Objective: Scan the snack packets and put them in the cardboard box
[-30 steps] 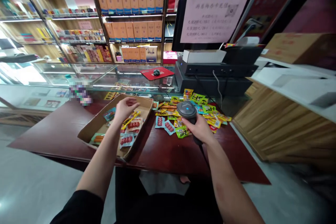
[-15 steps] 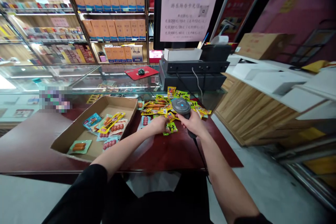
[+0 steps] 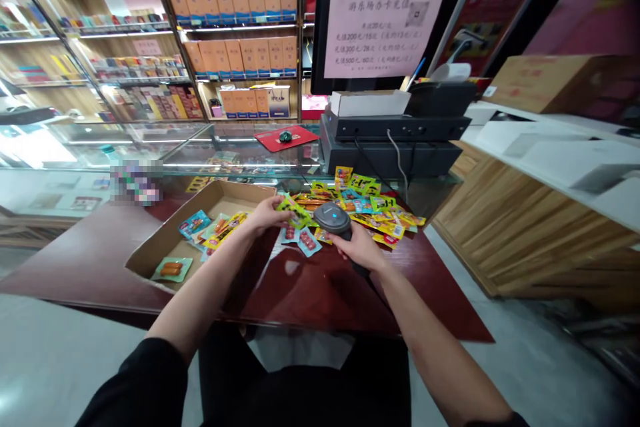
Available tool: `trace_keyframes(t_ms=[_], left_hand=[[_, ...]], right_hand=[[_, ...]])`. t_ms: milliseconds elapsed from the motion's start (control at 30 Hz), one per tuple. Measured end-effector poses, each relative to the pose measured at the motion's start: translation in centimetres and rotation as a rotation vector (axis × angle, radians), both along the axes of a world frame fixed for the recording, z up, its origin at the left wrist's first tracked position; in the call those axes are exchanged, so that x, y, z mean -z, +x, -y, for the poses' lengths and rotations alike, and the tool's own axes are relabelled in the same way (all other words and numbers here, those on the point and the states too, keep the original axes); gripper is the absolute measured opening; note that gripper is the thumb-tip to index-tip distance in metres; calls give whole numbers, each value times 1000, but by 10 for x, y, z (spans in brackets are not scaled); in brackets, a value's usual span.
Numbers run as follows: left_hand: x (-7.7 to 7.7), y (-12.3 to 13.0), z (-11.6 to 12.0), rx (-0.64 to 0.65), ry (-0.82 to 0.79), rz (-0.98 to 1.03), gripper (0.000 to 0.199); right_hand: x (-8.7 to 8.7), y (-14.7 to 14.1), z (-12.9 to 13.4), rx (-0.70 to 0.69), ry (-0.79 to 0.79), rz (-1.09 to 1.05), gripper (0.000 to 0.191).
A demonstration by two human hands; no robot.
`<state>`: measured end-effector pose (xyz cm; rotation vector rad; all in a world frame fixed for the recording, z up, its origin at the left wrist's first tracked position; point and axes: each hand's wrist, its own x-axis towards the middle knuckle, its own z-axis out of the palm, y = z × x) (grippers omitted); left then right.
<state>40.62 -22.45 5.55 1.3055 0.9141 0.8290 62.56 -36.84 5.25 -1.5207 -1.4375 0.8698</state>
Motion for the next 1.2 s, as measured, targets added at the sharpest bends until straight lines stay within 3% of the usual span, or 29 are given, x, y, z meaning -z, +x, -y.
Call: trace_keyframes(t_ms=[100,233,567,767,933,1033,1200], left_hand=[[-11,-28,-8,-111,-96,88,39],[-10,-45,-13,-205,-146,190,29],[6,-49,-18,-172,-193,300,27],[4,-48,-17,-205,-184,219,25],[-1,-48,-15,-184,-186,274,27],[-4,-56,-21,-279,-153,330,28],[-9,-82,-34,-580,-7,430,39]], right_hand=[[2,-16,-10,-58,37,38,31],[4,-38,-23,-120,172,131,35],[11,-61,-39,-150,179,159,36],[9,-59,-39,-116,193,141,34],[9,-57,-40,-143,220,128,40],[10,-56,-41,-138,225,127,41],[8,-55,-41,-115,205,161,39]])
